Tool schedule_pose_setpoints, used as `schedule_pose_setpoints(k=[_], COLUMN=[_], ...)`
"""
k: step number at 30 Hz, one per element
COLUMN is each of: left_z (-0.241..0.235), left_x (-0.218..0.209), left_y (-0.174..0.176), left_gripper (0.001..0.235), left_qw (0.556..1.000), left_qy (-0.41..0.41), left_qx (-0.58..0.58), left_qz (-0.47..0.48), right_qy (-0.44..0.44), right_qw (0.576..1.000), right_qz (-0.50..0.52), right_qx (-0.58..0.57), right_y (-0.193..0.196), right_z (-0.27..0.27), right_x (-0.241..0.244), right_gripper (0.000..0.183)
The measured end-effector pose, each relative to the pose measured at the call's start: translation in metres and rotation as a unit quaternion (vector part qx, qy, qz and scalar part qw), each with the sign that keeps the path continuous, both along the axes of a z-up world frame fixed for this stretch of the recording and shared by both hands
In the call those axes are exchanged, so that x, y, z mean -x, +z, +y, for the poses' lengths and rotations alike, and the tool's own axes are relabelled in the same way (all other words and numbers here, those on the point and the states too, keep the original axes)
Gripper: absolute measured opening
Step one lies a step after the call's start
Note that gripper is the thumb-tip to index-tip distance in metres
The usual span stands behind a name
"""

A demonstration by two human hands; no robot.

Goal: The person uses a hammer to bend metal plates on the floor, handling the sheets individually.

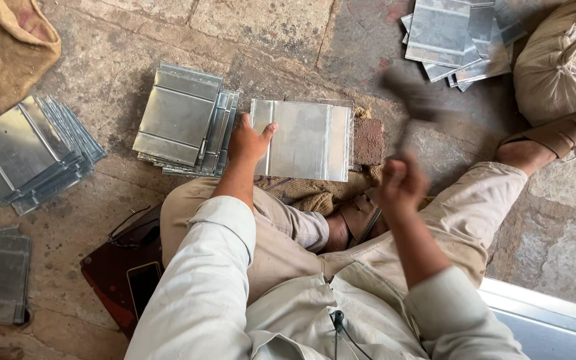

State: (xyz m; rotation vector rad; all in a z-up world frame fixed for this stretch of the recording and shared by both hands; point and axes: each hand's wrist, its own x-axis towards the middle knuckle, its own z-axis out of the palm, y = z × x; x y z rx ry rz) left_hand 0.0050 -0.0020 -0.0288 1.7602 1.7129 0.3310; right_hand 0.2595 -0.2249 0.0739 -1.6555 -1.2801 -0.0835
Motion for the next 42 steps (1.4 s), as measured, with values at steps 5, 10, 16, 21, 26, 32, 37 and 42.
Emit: schedule_pose_setpoints(k=[5,10,16,21,26,32,37,42], left_z=[0.001,-0.003,-0.007,0.0,0.008,0.017,0.009,-0.003], left_x=[-0.002,-0.001,0.003,0.016,0.025,0.038,0.048,0.053], left_y=[0.015,0.029,0.021,0.004,-0.013,-0.025,-0.007,0.018], left_gripper=[0.094,0.094,0.088,0.075,0.054,0.043,0.042,0.037], left_qw=[1.0,1.0,0.999,0.999,0.989,0.958,0.922,0.92], left_qy=[0.005,0.009,0.026,0.022,0.083,0.086,0.167,0.181], left_qx=[-0.012,0.013,0.03,-0.04,0.058,0.163,0.292,0.324], left_qz=[0.008,0.02,0.013,0.0,-0.112,-0.218,-0.192,-0.128], right_qy=[-0.015,-0.011,-0.029,-0.082,-0.043,-0.027,0.006,0.022], right_qw=[0.94,0.976,0.93,0.929,0.776,0.761,0.752,0.711], right_qz=[0.097,0.109,0.1,0.165,0.551,0.563,0.59,0.645], right_qx=[0.327,0.186,0.353,0.322,0.305,0.322,0.294,0.278], right_y=[-0.034,-0.026,-0.043,-0.074,-0.093,-0.097,-0.098,-0.108], right_z=[0.016,0.027,0.037,0.002,-0.055,-0.076,-0.074,-0.074], right_x=[0.005,0.005,-0.018,-0.039,-0.047,-0.042,-0.038,-0.044], right_gripper=[0.026,0.027,0.032,0.035,0.036,0.035,0.031,0.03])
